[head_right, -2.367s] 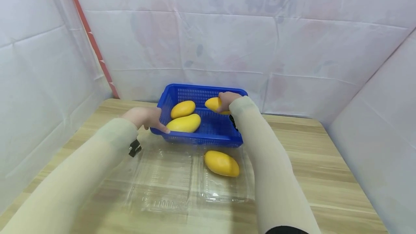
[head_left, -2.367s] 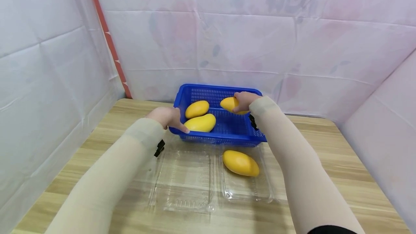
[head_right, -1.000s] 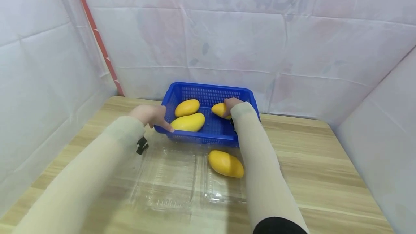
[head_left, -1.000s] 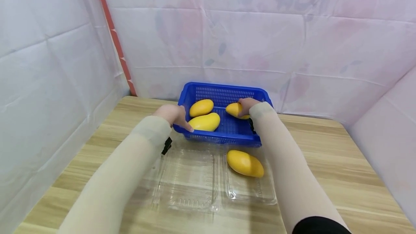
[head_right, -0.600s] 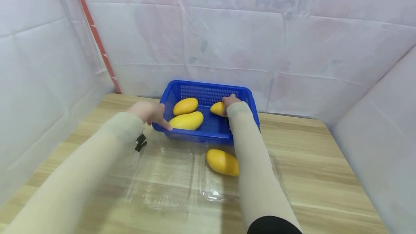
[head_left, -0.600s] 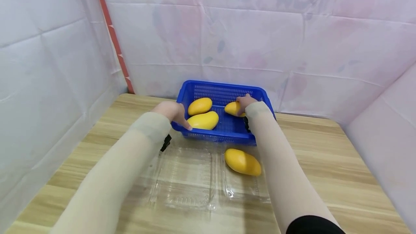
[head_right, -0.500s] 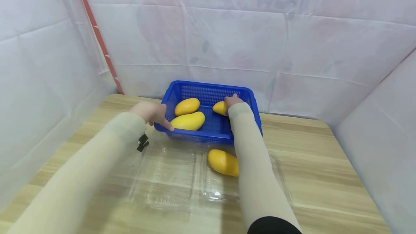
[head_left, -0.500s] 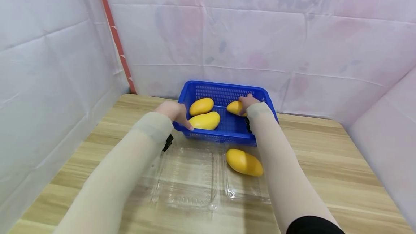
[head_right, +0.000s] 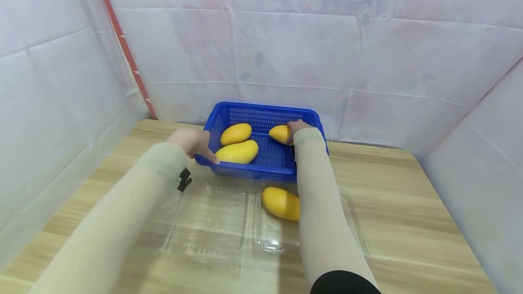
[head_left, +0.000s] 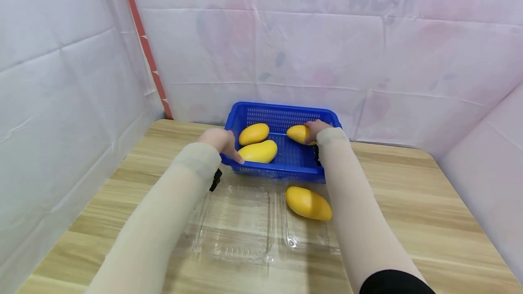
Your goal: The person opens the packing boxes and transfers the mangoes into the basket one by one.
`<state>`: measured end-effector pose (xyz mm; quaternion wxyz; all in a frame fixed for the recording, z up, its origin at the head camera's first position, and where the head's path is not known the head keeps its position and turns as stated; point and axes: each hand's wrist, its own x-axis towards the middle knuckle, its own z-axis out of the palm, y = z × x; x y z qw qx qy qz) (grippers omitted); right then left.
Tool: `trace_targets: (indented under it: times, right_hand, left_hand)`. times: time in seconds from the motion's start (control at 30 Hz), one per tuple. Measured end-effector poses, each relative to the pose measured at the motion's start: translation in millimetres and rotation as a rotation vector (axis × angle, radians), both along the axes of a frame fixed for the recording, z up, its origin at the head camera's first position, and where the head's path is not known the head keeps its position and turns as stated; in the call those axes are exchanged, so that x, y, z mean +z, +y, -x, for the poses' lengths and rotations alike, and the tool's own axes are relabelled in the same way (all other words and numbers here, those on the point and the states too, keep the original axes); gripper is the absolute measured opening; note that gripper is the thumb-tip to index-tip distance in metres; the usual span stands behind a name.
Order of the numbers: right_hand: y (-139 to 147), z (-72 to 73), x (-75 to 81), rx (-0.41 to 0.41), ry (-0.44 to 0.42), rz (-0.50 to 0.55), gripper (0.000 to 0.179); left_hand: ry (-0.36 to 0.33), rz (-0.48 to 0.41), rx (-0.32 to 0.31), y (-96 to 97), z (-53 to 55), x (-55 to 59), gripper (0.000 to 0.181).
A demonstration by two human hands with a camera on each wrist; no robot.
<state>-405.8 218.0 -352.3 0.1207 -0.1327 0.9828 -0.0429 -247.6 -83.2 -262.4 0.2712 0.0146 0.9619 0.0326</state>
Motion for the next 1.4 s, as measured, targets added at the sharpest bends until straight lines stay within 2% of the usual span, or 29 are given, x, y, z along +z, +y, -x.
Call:
trace_targets:
  times: [0.2,0.33,0.43,0.6,0.73,0.9,0.97,1.07,1.17,1.4]
  right_hand:
    - [3,-3.3,4.0,0.018,-0.012,0.021,0.07]
    - [-1,-8.3,15.2,-0.004,-0.053,0.032,0.069]
    - [-2,-9.9,21.7,-0.024,-0.079,0.052,0.068]
    - [-4,-12.4,33.2,-0.054,-0.133,0.092,0.072]
    - [-6,-20.4,45.3,-0.042,-0.15,0.095,0.074]
    - [-5,-40.2,61.2,0.033,-0.157,0.073,0.072]
    - [-5,-49.6,67.6,0.068,-0.153,0.073,0.071]
    - [-7,-63.9,74.9,0.106,-0.136,0.067,0.07]
    - [-7,-77.8,78.3,0.157,-0.106,0.076,0.068]
    - [-12,-110.7,77.6,0.214,-0.092,0.097,0.072]
  left_hand:
    - [0.01,-0.016,0.009,-0.1,-1.1,3.5,0.098]
    - [0.011,-0.014,0.009,-1.1,-0.9,6.7,0.097]
    - [0.024,-0.013,0.025,-2.3,-1.2,8.8,0.092]
    - [0.048,0.022,0.017,-2.8,-0.9,12.4,0.08]
    - [0.034,0.043,0.021,-1.9,1.6,15.7,0.079]
    - [-0.004,0.011,0.077,1.8,3.6,19.8,0.077]
    - [0.001,-0.006,0.104,3.3,3.7,20.3,0.077]
    - [0.012,0.006,0.097,4.2,3.4,18.1,0.077]
    - [0.015,0.038,0.041,3.9,2.2,12.8,0.079]
    - [0.033,0.05,0.002,0.9,-0.9,5.7,0.082]
